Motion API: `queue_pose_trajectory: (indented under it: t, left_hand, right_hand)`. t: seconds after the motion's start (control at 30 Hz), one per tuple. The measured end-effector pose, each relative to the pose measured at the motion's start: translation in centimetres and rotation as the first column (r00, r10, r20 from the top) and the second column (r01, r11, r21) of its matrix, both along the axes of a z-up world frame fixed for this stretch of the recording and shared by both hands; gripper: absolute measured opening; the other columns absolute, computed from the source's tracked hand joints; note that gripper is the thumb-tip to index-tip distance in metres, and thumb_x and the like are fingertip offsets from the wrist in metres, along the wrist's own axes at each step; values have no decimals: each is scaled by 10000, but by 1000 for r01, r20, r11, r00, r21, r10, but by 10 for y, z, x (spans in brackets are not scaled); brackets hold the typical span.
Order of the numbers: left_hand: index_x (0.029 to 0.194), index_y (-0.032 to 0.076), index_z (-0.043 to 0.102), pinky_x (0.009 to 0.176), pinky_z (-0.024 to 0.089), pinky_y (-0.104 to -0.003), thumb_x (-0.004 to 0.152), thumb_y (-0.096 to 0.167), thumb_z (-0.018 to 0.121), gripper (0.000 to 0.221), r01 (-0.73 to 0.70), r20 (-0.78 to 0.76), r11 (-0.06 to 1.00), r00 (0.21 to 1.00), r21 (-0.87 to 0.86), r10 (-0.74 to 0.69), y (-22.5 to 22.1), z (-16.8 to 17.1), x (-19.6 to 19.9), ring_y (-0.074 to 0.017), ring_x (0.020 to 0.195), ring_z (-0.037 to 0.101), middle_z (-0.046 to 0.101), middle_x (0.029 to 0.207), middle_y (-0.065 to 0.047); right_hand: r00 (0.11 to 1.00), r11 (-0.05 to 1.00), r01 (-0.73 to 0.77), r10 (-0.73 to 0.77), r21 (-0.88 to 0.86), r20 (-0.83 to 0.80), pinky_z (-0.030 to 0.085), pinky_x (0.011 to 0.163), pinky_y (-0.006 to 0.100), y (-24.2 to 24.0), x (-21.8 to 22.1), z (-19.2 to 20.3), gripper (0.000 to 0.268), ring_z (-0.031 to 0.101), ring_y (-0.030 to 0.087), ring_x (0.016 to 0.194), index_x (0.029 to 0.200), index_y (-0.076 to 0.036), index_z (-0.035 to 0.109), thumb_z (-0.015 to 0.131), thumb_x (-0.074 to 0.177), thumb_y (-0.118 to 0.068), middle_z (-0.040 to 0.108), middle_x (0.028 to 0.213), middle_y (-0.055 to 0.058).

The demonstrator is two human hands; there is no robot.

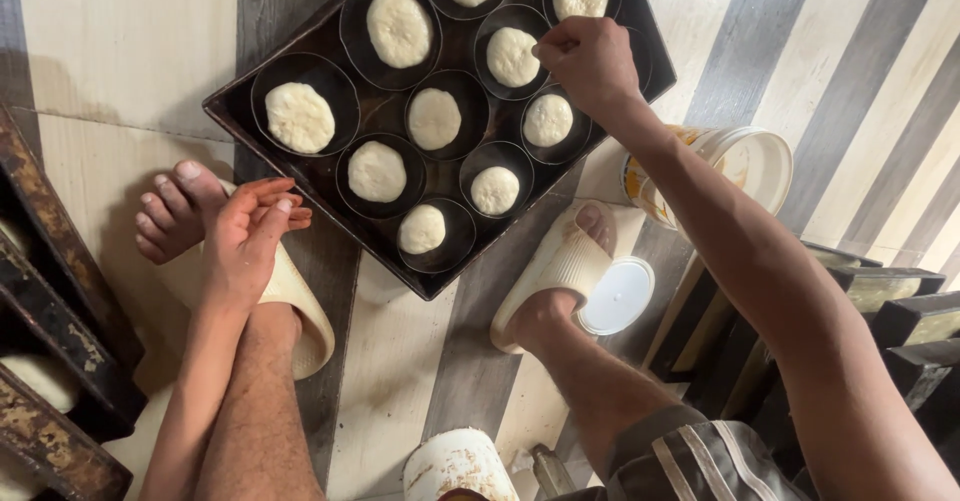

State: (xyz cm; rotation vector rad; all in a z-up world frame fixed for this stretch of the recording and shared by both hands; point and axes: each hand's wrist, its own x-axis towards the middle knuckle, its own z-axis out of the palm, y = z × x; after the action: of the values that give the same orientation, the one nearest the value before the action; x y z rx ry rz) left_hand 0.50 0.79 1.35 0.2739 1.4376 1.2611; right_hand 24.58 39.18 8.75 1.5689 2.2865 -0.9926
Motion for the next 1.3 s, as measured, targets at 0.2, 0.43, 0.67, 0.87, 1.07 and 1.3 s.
queue_pose_trajectory:
  t: [0.2, 0.43, 0.67, 0.87, 1.07, 1.3]
  left_hand:
    - [1320, -54, 580, 907, 619, -327, 1061, 65, 558, 286, -5, 0, 1000, 1000, 24, 5, -1, -2, -2, -188, 1016, 710, 670, 1187, -139]
    - [1325, -68, 572, 904, 617, -329, 1064, 84, 559, 303, -11, 12, 999, 1000, 45, 11, -5, -7, -1, -195, 1010, 712, 674, 1197, -153]
    - [1328, -71, 573, 904, 614, -326, 1065, 96, 559, 312, -9, 9, 999, 1000, 52, 9, -5, -8, -2, -192, 1010, 714, 673, 1197, -155]
    - [1316, -67, 584, 896, 614, -315, 1060, 95, 569, 304, -15, -7, 998, 1000, 56, 16, -3, -3, -2, -179, 1003, 709, 682, 1166, -140]
    - [1304, -43, 607, 905, 601, -293, 1051, 98, 551, 296, 78, -64, 997, 995, 4, -78, -4, 1, -8, -181, 979, 746, 719, 1112, -113]
    - [1336, -46, 584, 935, 597, -297, 1067, 93, 555, 304, -1, 40, 991, 999, 136, -5, -9, -9, -5, -173, 1004, 713, 682, 1155, -142]
  right_hand:
    - [1000, 1000, 8, -8, -6, -15, 598, 673, 257, -1, 2, -1, 183, 759, 110, 700, 1044, -55, 791, 728, 936, -189, 782, 854, 65]
    - [1000, 1000, 6, -6, 3, 17, 582, 649, 275, -11, -3, 2, 181, 735, 120, 670, 1018, -31, 783, 746, 923, -180, 777, 824, 80]
    - [999, 999, 21, -22, 25, 29, 586, 664, 270, -7, 1, -5, 165, 743, 111, 667, 1008, -49, 796, 727, 915, -167, 776, 815, 71]
    - [998, 992, -66, 63, -108, -28, 584, 650, 288, -45, -23, 6, 191, 728, 130, 680, 1046, -61, 788, 723, 930, -198, 780, 843, 89]
    - [964, 963, -260, 253, -75, -84, 582, 740, 320, -84, -47, -1, 187, 738, 175, 795, 1039, -84, 796, 748, 907, -208, 779, 931, 90]
    - [963, 959, -267, 268, -92, 0, 581, 739, 340, -93, -49, -7, 172, 737, 204, 811, 995, -88, 792, 755, 889, -218, 762, 953, 83]
